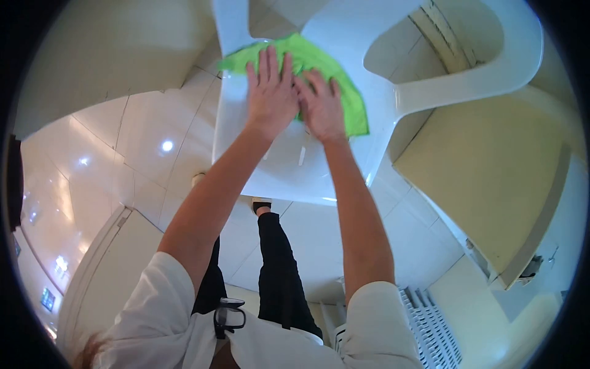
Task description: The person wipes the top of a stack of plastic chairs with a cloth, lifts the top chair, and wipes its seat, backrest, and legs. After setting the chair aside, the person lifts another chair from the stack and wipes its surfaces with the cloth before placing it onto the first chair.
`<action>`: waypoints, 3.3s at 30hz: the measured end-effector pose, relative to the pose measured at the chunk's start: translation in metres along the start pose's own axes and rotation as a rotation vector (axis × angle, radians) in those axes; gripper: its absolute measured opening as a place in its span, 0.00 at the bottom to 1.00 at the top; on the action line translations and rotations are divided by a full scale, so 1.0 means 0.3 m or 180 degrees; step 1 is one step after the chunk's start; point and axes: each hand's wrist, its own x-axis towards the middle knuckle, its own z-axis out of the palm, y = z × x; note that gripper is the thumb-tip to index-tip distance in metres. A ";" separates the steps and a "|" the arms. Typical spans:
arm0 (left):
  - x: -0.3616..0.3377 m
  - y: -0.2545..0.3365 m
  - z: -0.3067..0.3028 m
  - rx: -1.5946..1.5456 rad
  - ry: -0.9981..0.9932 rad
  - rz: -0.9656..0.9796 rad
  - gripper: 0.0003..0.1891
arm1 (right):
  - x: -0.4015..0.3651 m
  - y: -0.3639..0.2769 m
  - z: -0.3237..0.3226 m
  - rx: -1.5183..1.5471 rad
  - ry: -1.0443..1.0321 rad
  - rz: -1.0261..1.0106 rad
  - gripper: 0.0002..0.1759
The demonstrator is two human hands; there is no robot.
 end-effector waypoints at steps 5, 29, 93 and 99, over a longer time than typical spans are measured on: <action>0.108 0.271 0.141 0.0055 -0.0386 0.0953 0.34 | -0.192 0.128 -0.086 -0.0485 0.0389 0.0951 0.27; 0.678 0.035 -0.978 -0.2475 -0.0165 0.0302 0.24 | -0.885 -0.525 -0.532 0.1473 0.0362 0.2926 0.07; -0.990 2.472 0.395 0.0683 -0.4934 0.1575 0.15 | -3.131 -1.198 -0.657 -0.2878 0.7264 0.9314 0.07; -1.282 2.999 0.427 0.0413 -0.4646 0.2880 0.17 | -3.144 -1.091 -0.765 -0.0361 1.2657 0.1934 0.16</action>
